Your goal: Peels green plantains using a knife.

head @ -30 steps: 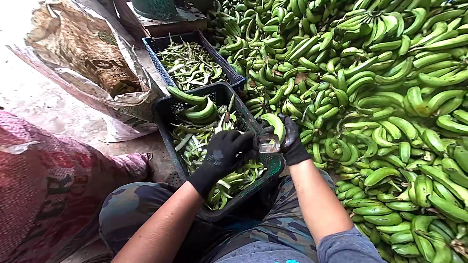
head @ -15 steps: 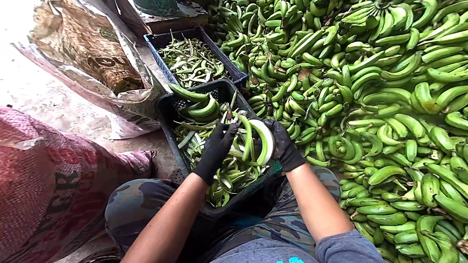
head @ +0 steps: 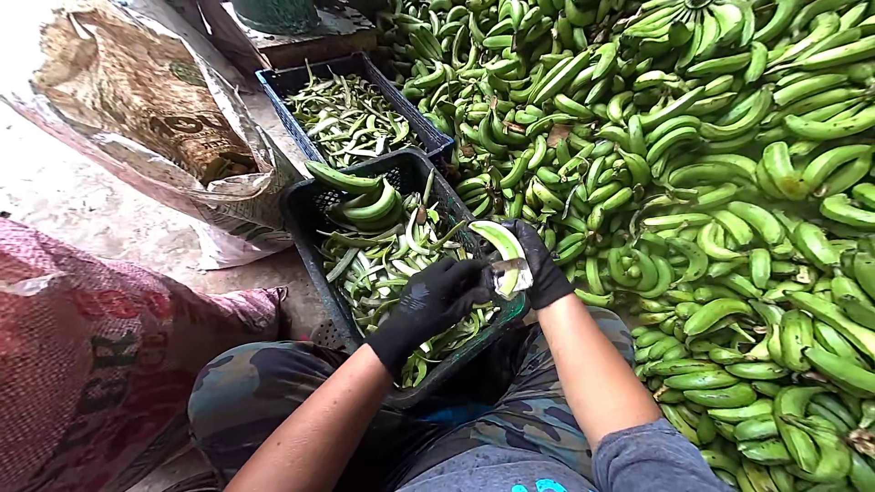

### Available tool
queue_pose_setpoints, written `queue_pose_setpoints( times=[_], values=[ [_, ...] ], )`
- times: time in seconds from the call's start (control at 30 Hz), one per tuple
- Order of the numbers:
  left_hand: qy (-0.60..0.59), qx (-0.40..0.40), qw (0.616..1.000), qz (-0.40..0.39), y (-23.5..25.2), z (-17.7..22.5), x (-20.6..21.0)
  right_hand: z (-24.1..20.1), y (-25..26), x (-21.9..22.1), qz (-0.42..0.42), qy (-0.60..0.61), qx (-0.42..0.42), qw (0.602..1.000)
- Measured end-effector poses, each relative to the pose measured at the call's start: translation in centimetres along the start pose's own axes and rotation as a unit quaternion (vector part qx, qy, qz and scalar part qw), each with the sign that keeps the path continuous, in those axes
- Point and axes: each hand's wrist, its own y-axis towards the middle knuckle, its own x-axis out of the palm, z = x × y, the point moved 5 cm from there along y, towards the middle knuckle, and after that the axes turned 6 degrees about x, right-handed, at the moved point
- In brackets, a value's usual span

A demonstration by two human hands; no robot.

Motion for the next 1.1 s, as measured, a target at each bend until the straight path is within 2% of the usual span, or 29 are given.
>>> queue_pose_setpoints(
  times=[0.1,0.17,0.27,0.33,0.37,0.43,0.53,0.63,0.67,0.7,0.77,0.83,0.9,0.93,0.97,1.0,1.03,1.07,1.1],
  values=[
    [0.031,-0.099,0.994,0.042,0.4,-1.7,-0.2,0.8,0.2,0.5,-0.010,-0.032,-0.055,0.998],
    [0.043,-0.158,0.983,0.080,0.3,-3.2,-1.3,1.3,0.6,0.8,0.003,-0.026,-0.026,0.999],
    [-0.024,-0.243,0.962,0.121,-0.5,-4.5,-4.4,0.6,0.2,0.8,-0.013,-0.040,-0.060,0.997],
    [-0.100,-0.298,0.934,0.170,-1.1,-4.7,-6.3,-0.4,-0.3,0.4,-0.017,-0.132,-0.147,0.980],
    [-0.141,-0.304,0.921,0.198,-1.2,-4.8,-6.9,-0.8,-0.8,0.0,-0.023,-0.226,-0.220,0.949],
    [-0.234,-0.291,0.895,0.245,-1.2,-3.8,-7.4,-1.8,-1.6,0.4,0.032,-0.383,-0.332,0.861],
    [-0.333,-0.290,0.869,0.222,-1.3,-0.5,-6.6,-1.8,-3.3,4.7,0.092,-0.478,-0.363,0.794],
    [-0.423,-0.302,0.825,0.222,-1.4,0.7,-4.3,0.4,-5.2,9.6,0.045,-0.534,-0.461,0.707],
    [-0.437,-0.298,0.817,0.229,-1.7,0.9,-4.3,1.1,-5.4,10.5,0.022,-0.523,-0.496,0.693],
    [-0.435,-0.285,0.819,0.244,-2.3,1.1,-4.9,1.6,-5.4,10.9,-0.010,-0.499,-0.514,0.698],
    [-0.417,-0.209,0.829,0.307,-3.8,2.0,-8.1,2.0,-4.4,10.6,-0.071,-0.444,-0.479,0.754],
    [-0.324,-0.119,0.855,0.387,-5.7,4.3,-13.6,1.8,-2.7,9.9,-0.062,-0.386,-0.392,0.833],
    [-0.119,-0.023,0.873,0.471,-7.5,7.9,-20.2,1.2,-1.9,9.4,-0.048,-0.372,-0.345,0.860],
    [0.036,-0.010,0.864,0.502,-8.2,9.9,-23.5,0.9,-1.9,9.4,-0.048,-0.374,-0.338,0.862],
    [0.222,-0.050,0.819,0.526,-8.8,11.8,-26.7,0.8,-2.0,9.5,-0.053,-0.384,-0.340,0.857],
    [0.384,-0.105,0.748,0.531,-9.2,13.5,-29.4,0.8,-2.1,9.7,-0.061,-0.397,-0.344,0.849],
    [0.485,-0.124,0.686,0.527,-9.5,14.6,-31.5,1.0,-2.1,9.8,-0.064,-0.412,-0.343,0.842],
    [0.525,-0.109,0.650,0.539,-9.8,15.4,-33.0,1.3,-1.8,9.9,-0.064,-0.421,-0.341,0.838],
    [0.533,-0.091,0.636,0.550,-10.0,15.9,-33.8,1.6,-1.4,9.9,-0.065,-0.425,-0.339,0.837]
  ],
)
